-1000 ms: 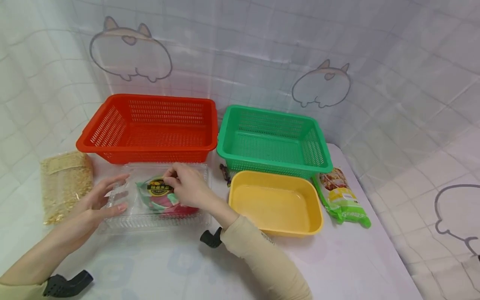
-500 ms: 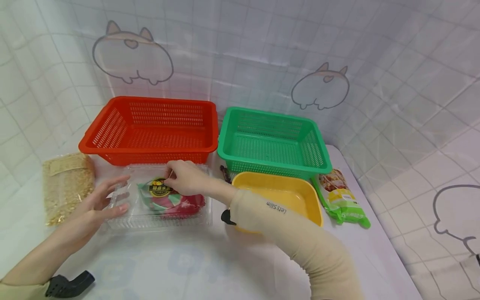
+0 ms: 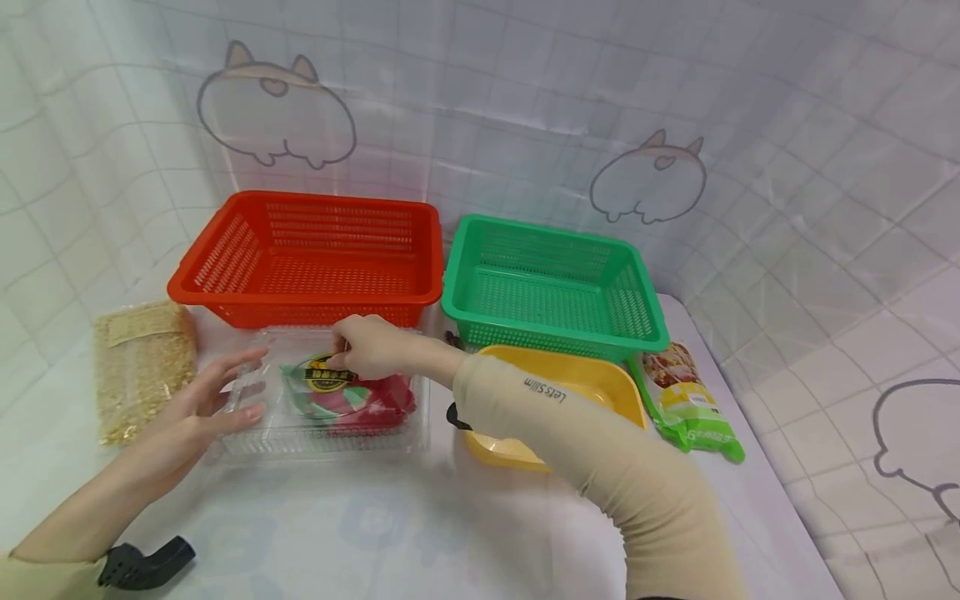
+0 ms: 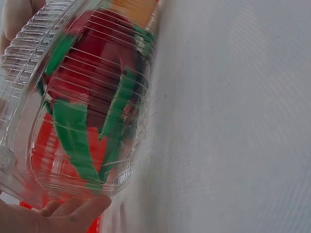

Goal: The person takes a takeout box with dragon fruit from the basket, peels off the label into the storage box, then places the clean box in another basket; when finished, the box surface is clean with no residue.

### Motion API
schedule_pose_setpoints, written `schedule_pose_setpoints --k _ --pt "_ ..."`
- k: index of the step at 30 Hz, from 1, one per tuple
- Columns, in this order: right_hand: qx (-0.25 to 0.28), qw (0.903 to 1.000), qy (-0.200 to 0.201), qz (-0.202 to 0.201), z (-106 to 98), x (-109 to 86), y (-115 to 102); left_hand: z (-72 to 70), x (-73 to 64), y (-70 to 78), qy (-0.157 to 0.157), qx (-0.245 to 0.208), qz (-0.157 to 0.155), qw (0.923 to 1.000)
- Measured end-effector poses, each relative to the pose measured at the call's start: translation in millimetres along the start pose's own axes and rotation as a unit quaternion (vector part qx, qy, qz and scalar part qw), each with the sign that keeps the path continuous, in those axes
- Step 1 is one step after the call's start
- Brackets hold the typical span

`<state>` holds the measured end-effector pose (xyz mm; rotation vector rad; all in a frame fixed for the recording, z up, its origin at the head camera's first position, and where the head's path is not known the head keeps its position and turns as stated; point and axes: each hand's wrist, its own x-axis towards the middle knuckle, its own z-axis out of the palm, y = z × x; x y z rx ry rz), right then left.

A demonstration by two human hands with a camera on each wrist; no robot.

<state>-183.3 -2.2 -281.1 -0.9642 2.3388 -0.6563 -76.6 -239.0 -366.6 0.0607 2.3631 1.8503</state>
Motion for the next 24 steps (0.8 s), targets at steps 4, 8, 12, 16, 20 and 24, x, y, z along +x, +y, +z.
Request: schedule_pose_setpoints --k 4,8,12,16,20,24 --pt "0.055 0.9982 -0.018 0.017 -3.0 1.1 3.1 0.7 0.4 0.9 -0.002 0.000 0.003 1.0000" --pt "0.102 0.9938 -0.040 0.019 -6.4 3.3 4.8 0.5 0.0 1.0 -0.002 -0.005 0.004 1.0000" --pt "0.138 0.9887 -0.053 0.028 -8.6 5.4 6.8 0.3 -0.1 0.9 -0.002 -0.009 0.009 0.9999" --pt "0.154 0.9859 -0.060 0.030 -9.2 7.1 7.7 -0.5 -0.4 0.1 -0.003 -0.010 0.014 0.9998" --pt "0.186 0.9797 -0.069 0.031 -9.9 8.4 7.4 -1.6 -0.8 -0.4 -0.004 -0.012 0.015 0.9998" --pt "0.203 0.9755 -0.075 0.038 -11.1 8.7 7.4 -2.2 -0.3 -0.1 -0.004 -0.009 0.009 0.9999"
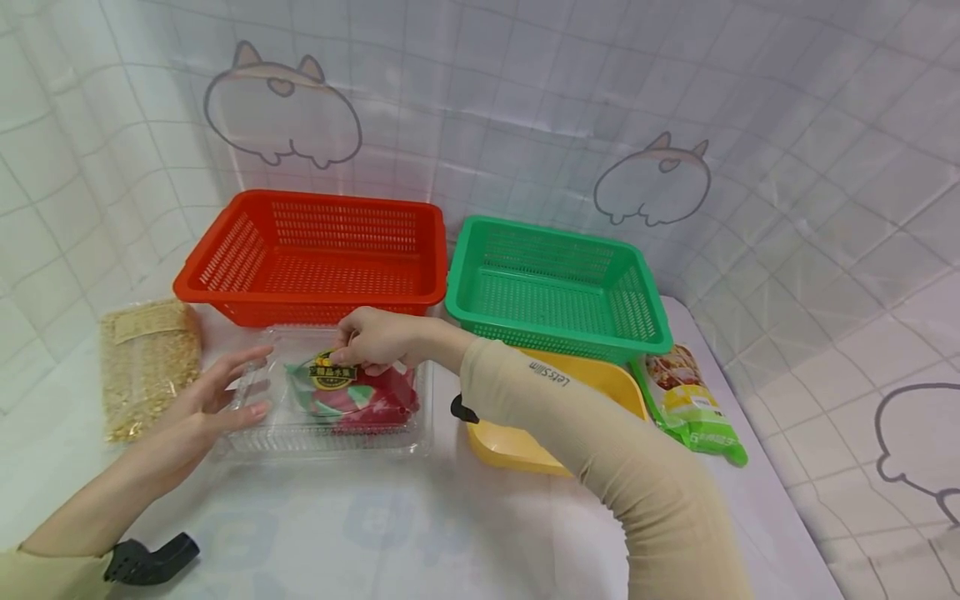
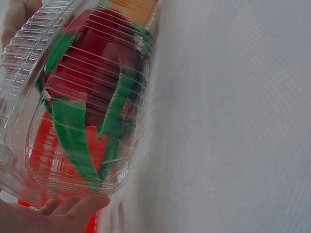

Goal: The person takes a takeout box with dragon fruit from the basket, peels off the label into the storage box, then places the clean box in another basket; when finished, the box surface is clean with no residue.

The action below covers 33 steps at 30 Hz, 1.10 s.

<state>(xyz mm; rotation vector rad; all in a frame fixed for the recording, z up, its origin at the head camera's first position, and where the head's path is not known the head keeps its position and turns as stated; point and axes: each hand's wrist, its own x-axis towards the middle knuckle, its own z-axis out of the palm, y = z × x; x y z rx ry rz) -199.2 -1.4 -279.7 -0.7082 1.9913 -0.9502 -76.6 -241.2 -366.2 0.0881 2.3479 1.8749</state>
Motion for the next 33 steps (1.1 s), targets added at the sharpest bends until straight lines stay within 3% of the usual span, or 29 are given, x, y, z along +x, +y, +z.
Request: schedule_pose_setpoints --k 5,13,23,33 --pt "-0.001 1.0000 -0.001 0.004 -0.3 -0.7 -0.9 -0.5 -0.2 0.6 0.003 0.006 -0.007 1.0000" --pt "0.050 0.9984 0.021 0.019 -4.3 1.8 5.3 -0.4 -0.4 -0.7 0.005 0.006 -0.007 0.9999" --pt "0.036 0.9985 0.036 -0.020 -2.3 -4.2 13.9 -0.4 0.1 -1.5 0.006 0.010 -0.006 0.9999" --pt "0.012 0.9982 0.049 -0.032 0.1 -18.3 11.8 -1.3 -1.1 -2.6 0.005 0.003 0.003 1.0000"
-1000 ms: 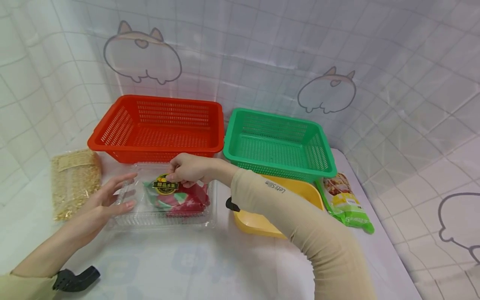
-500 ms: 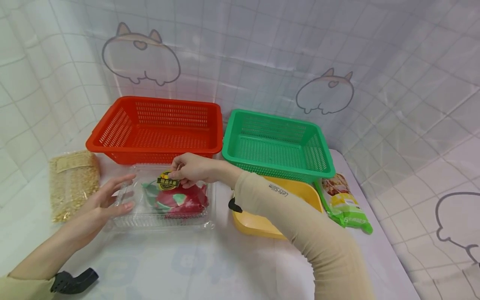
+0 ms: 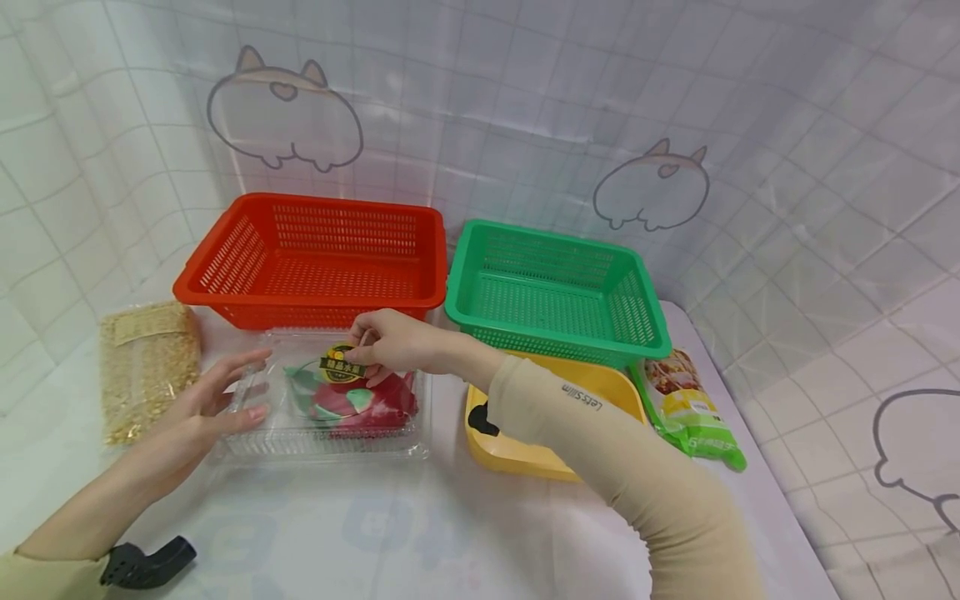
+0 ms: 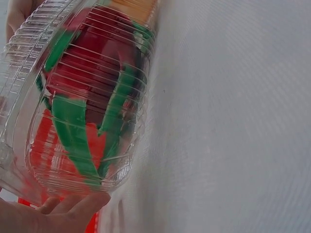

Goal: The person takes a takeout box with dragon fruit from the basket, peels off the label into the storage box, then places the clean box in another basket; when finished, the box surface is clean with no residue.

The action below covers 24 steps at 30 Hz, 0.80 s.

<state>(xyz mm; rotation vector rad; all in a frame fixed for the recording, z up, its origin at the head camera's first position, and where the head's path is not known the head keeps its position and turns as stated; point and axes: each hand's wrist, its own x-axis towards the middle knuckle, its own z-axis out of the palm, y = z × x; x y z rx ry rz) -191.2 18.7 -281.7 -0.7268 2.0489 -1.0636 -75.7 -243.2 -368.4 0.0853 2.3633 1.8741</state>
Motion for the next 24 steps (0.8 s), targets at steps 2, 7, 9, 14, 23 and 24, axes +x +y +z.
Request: schedule_pose_setpoints --k 2,7,9,14,23,24 --pt "0.000 1.0000 0.002 -0.002 0.1 -2.1 -0.8 -0.2 0.3 0.3 -0.001 0.000 -0.001 1.0000" --pt "-0.007 0.9998 0.015 -0.005 1.4 -5.7 -1.9 -0.5 0.5 0.3 -0.003 0.003 -0.002 1.0000" --pt "-0.012 0.9997 0.020 -0.005 2.0 -7.0 -1.9 -0.4 0.4 0.2 -0.003 0.004 -0.002 1.0000" --pt "-0.035 0.9987 0.035 -0.010 2.4 -9.3 0.0 0.1 0.6 0.0 -0.001 0.007 -0.002 1.0000" --pt "-0.040 0.9974 0.054 -0.023 1.8 -12.0 4.8 0.4 1.0 -0.3 0.001 0.005 -0.002 1.0000" --pt "-0.041 0.9975 0.053 -0.024 1.5 -12.0 5.5 0.4 1.0 -0.4 0.001 0.004 -0.002 1.0000"
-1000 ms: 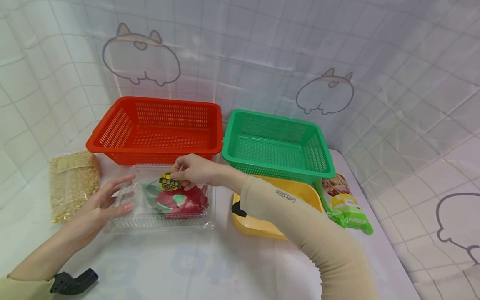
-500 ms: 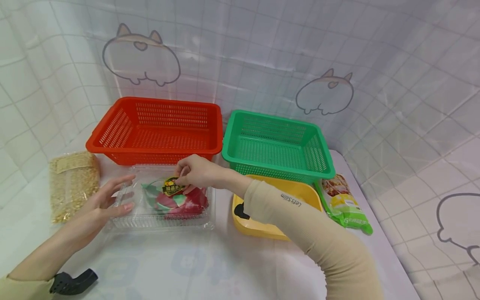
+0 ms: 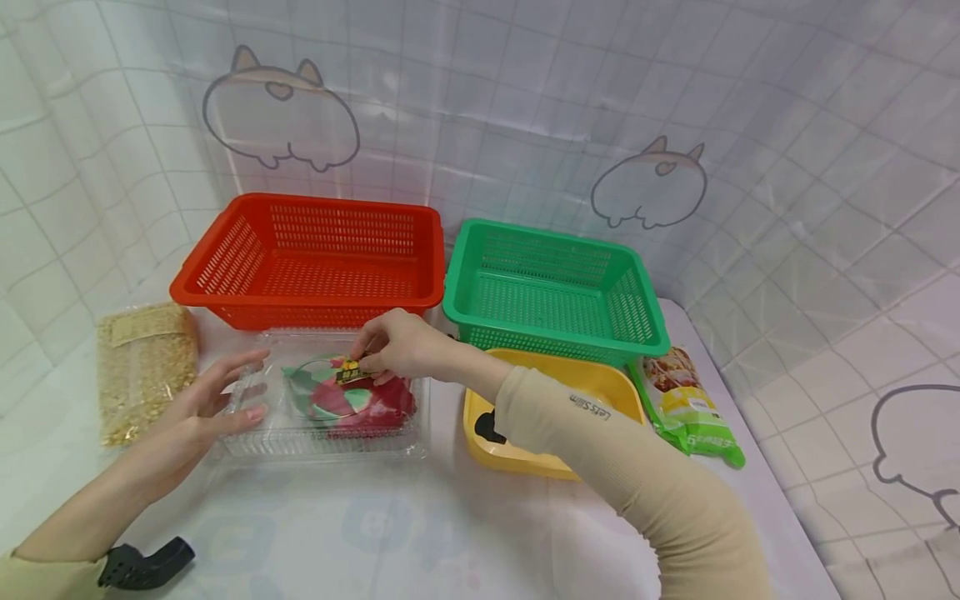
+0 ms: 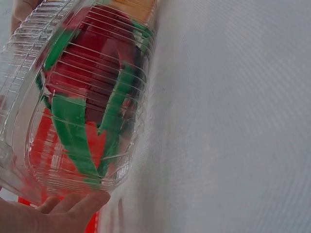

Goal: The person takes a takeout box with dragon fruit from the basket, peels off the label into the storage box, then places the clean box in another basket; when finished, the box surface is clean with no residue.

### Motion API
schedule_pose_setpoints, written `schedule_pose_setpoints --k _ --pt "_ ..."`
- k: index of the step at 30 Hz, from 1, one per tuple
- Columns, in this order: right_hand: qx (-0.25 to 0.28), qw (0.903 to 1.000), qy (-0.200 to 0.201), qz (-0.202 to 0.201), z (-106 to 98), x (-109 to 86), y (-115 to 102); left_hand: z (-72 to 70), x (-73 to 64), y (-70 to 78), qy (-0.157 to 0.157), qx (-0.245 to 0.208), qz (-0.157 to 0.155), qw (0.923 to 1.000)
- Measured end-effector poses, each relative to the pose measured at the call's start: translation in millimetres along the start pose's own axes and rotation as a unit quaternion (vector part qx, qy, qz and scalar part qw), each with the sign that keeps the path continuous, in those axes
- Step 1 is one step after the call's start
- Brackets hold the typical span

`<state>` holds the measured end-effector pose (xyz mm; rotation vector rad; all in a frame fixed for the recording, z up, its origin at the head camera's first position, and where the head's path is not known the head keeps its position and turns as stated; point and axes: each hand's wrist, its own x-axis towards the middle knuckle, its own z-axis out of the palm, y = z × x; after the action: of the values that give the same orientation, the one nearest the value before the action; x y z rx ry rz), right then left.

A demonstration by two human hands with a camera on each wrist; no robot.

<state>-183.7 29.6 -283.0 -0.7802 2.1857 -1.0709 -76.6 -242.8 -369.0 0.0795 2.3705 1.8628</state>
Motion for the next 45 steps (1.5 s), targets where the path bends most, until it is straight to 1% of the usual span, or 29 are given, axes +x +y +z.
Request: schedule_pose_setpoints --k 7,12,18,23,34,39,45 --pt "-0.033 0.9994 -0.008 -0.008 -1.2 -2.2 2.2 -0.5 0.1 -0.8 -0.001 0.000 -0.001 1.0000" --pt "-0.038 0.9992 -0.008 -0.009 -2.1 -5.0 2.3 -0.3 0.3 -0.8 -0.002 0.000 0.000 1.0000" --pt "-0.042 0.9990 0.003 -0.014 -8.2 -9.4 5.2 0.4 0.7 -0.2 -0.001 0.002 -0.002 1.0000" --pt "-0.029 0.9994 0.021 -0.001 -17.8 -16.8 7.7 0.3 1.1 -0.6 -0.001 0.003 0.003 1.0000" --pt "-0.034 0.9981 0.051 0.002 -41.2 -33.0 25.9 -0.3 1.0 -1.0 0.000 0.005 0.001 1.0000" --pt "-0.016 0.9973 0.067 0.026 -50.5 -42.4 34.8 -0.2 0.9 -0.9 0.000 0.005 0.002 1.0000" --pt "-0.022 0.9955 0.082 0.042 -58.5 -56.1 50.2 -0.6 0.8 -0.9 -0.001 0.006 -0.001 1.0000"
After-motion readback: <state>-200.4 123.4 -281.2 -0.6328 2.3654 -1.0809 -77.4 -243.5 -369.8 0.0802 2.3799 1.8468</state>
